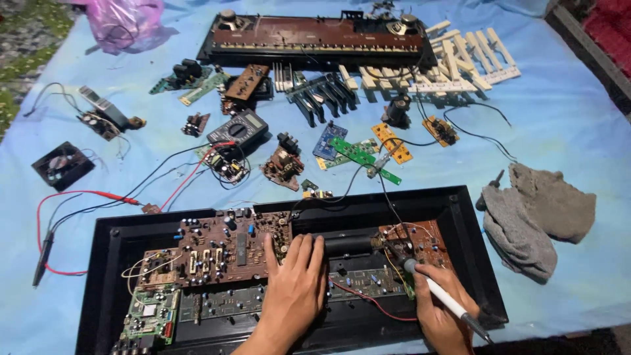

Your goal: Soldering components and wires onto a circuit board inside an electronic keyboard casing

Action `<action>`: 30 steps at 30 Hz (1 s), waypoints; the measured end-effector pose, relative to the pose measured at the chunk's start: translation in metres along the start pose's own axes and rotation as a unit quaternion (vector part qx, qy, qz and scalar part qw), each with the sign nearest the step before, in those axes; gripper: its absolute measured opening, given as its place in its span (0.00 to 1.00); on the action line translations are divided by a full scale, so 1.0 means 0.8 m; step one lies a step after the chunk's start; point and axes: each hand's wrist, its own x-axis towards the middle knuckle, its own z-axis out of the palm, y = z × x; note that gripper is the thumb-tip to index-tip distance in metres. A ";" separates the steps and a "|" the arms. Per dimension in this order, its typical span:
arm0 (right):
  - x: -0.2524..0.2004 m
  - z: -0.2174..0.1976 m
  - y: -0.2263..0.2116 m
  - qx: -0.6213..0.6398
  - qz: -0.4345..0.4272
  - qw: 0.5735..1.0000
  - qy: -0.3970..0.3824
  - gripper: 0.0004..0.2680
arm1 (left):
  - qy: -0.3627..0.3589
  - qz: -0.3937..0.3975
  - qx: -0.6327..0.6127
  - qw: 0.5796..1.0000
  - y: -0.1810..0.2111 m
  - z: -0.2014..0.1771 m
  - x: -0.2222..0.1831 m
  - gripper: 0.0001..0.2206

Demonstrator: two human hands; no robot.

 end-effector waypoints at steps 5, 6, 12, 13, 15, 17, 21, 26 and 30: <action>0.002 0.001 0.001 -0.008 0.006 1.000 0.001 0.06 | 0.003 0.004 0.010 1.000 -0.001 0.000 0.001 0.24; 0.003 0.001 0.001 -0.005 0.007 1.000 0.001 0.06 | 0.005 0.006 0.010 1.000 -0.001 0.000 0.002 0.24; 0.000 0.003 0.003 -0.003 0.021 1.000 0.011 0.06 | 0.008 0.002 -0.015 1.000 0.000 -0.002 0.001 0.23; 0.001 0.003 0.002 -0.002 0.019 1.000 0.008 0.06 | 0.009 -0.001 -0.014 1.000 0.000 -0.003 0.001 0.23; 0.001 0.003 -0.002 0.004 0.018 1.000 0.012 0.07 | 0.021 0.008 0.007 1.000 0.000 -0.005 0.001 0.23; -0.003 0.006 0.008 0.011 0.016 1.000 0.020 0.06 | 0.022 0.009 0.004 1.000 0.001 -0.006 0.000 0.23; -0.006 0.013 0.023 0.024 0.016 0.999 0.024 0.09 | 0.027 0.014 -0.013 0.999 -0.002 -0.003 0.000 0.21; -0.008 0.014 0.031 0.009 0.011 0.999 0.029 0.07 | 0.021 0.013 -0.010 1.000 -0.004 0.001 -0.001 0.21; -0.007 0.015 0.036 -0.008 0.003 0.999 0.031 0.06 | 0.013 0.011 -0.009 1.000 -0.004 0.004 -0.002 0.21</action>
